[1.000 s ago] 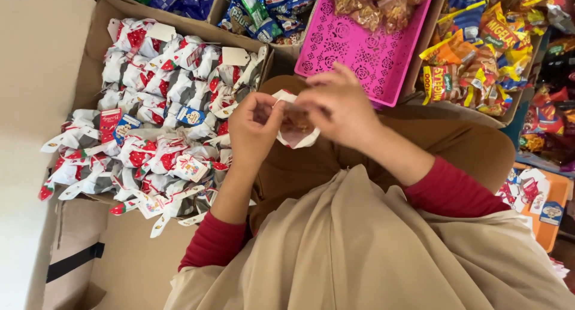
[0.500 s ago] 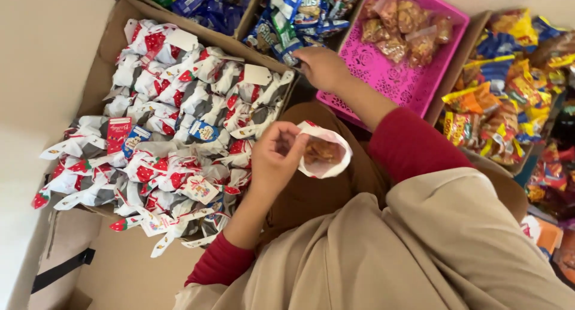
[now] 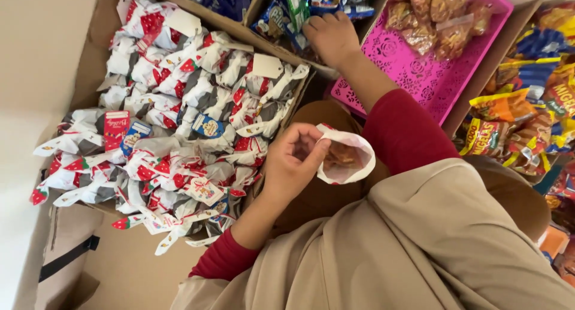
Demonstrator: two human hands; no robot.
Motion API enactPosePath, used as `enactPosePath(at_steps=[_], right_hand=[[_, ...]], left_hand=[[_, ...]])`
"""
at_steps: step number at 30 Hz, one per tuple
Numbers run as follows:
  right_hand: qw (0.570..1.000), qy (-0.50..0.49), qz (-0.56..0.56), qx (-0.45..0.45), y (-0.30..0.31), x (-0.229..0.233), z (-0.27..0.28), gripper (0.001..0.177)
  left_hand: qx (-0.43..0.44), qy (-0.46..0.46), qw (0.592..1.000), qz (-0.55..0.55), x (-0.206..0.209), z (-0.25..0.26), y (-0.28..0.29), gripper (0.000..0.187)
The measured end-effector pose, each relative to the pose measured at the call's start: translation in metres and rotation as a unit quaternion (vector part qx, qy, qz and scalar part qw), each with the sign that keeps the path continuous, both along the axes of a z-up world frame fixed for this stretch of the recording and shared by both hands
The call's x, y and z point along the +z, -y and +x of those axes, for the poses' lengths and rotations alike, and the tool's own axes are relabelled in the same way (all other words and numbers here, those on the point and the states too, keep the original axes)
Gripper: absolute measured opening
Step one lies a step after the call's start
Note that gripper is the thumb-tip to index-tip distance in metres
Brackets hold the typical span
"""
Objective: Filling small decorative gift bags with a variety of snacks and candies from bulk boxes.
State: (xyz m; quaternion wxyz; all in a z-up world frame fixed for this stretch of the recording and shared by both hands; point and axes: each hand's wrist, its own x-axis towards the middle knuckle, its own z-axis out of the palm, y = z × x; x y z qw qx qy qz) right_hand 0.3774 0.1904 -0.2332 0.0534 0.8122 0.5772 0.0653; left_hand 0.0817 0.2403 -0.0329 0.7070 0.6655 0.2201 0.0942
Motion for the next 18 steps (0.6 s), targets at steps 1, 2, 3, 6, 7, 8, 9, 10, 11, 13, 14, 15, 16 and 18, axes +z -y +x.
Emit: enactPosePath(at_steps=[1, 2, 3, 6, 7, 8, 9, 10, 11, 13, 14, 15, 16, 18], right_hand=[[1.0, -0.004, -0.001, 0.0, 0.003, 0.001, -0.001, 0.04], [0.998, -0.024, 0.052, 0.007, 0.006, 0.002, -0.002, 0.034], [0.993, -0.042, 0.105, 0.015, 0.008, 0.005, -0.001, 0.03], [0.95, -0.148, 0.272, 0.03, 0.026, 0.065, -0.019, 0.048], [0.951, -0.145, 0.272, 0.028, 0.041, 0.08, -0.026, 0.048], [0.928, -0.228, 0.296, -0.016, 0.056, 0.095, -0.035, 0.034], [0.895, -0.309, 0.317, -0.06, 0.072, 0.111, -0.043, 0.026], [0.896, -0.304, 0.318, -0.061, 0.088, 0.128, -0.055, 0.026], [0.876, -0.335, 0.34, -0.074, 0.103, 0.145, -0.068, 0.026], [0.854, -0.362, 0.364, -0.087, 0.133, 0.171, -0.095, 0.026], [0.809, -0.411, 0.404, -0.112, 0.148, 0.18, -0.11, 0.028], [0.76, -0.458, 0.442, -0.134, 0.163, 0.189, -0.125, 0.031], [0.76, -0.454, 0.446, -0.133, 0.17, 0.203, -0.137, 0.031], [0.752, -0.486, 0.44, -0.071, 0.183, 0.232, -0.161, 0.029]], left_hand=[[0.0, -0.004, 1.0, -0.001, 0.001, 0.0, 0.0, 0.009], [0.003, -0.008, 1.0, -0.002, 0.002, -0.001, 0.0, 0.009], [0.007, -0.009, 1.0, -0.002, 0.004, 0.001, 0.0, 0.01], [0.006, -0.007, 1.0, 0.001, 0.005, -0.002, 0.002, 0.01], [0.003, -0.004, 1.0, 0.0, 0.005, -0.002, 0.002, 0.01], [0.005, -0.005, 1.0, 0.008, 0.005, -0.003, 0.002, 0.01], [0.007, -0.005, 1.0, 0.017, 0.006, -0.003, 0.003, 0.01], [0.004, -0.001, 1.0, 0.016, 0.007, -0.003, 0.004, 0.01], [0.007, -0.004, 1.0, 0.017, 0.007, -0.004, 0.005, 0.01], [0.006, -0.004, 1.0, 0.02, 0.004, -0.005, 0.007, 0.01], [0.025, 0.006, 0.999, 0.023, 0.0, -0.005, 0.008, 0.01], [0.043, 0.017, 0.999, 0.026, -0.004, -0.005, 0.01, 0.011], [0.04, 0.021, 0.999, 0.028, -0.005, -0.006, 0.011, 0.011], [0.05, 0.018, 0.996, 0.068, -0.005, -0.008, 0.011, 0.012]])
